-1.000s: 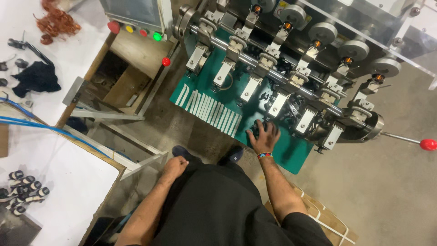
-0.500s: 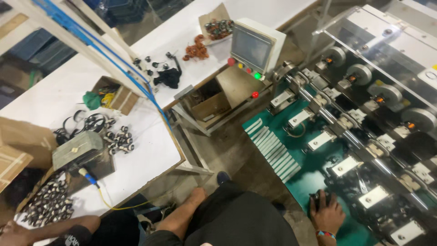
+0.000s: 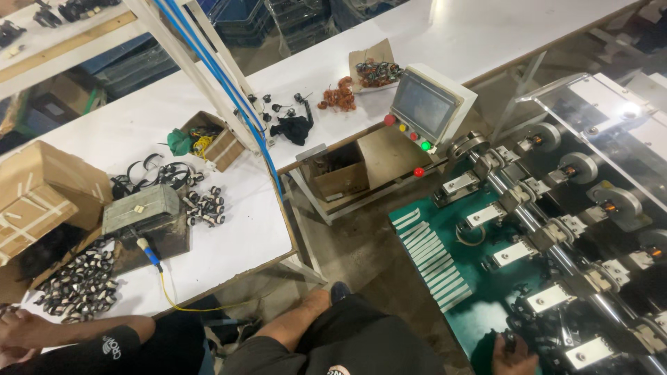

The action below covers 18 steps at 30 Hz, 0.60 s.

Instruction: The person operates a multi-spindle coil winding machine, using scissors to trim wire ends on wound coils and removing finished coils from the machine spindles. They place the coils on a paper sheet on the workbench and use a small handheld tool to work on the copper wire of each coil.

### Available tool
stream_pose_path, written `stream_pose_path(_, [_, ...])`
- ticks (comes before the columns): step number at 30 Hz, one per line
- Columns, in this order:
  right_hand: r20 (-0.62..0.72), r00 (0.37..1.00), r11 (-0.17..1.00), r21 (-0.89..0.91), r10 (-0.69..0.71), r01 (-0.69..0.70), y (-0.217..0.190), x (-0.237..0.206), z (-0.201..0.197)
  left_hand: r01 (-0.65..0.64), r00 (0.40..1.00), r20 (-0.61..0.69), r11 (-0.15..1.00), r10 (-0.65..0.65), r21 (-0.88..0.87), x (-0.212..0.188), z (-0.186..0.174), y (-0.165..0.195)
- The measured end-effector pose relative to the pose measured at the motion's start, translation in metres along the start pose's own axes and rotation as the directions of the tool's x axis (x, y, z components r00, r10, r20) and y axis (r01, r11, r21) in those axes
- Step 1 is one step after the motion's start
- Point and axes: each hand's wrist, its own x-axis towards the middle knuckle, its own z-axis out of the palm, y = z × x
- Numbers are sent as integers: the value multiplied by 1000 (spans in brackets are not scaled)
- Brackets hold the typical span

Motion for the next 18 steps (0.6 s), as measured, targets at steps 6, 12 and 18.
stream_pose_path(6, [394,595,560,215,700,-800,-28,9,44,11,1000,2,993,-11,-119,16,-2,-25])
stream_pose_path(12, [567,615,719,57,547,-692,-127,12,130,-93,996,-27,979,89,-179,31,-26,-78])
stream_pose_path(18, [810,494,898,-88,316,-431,-242,17,261,78,997,26,911,-74,-406,41,-36,-160])
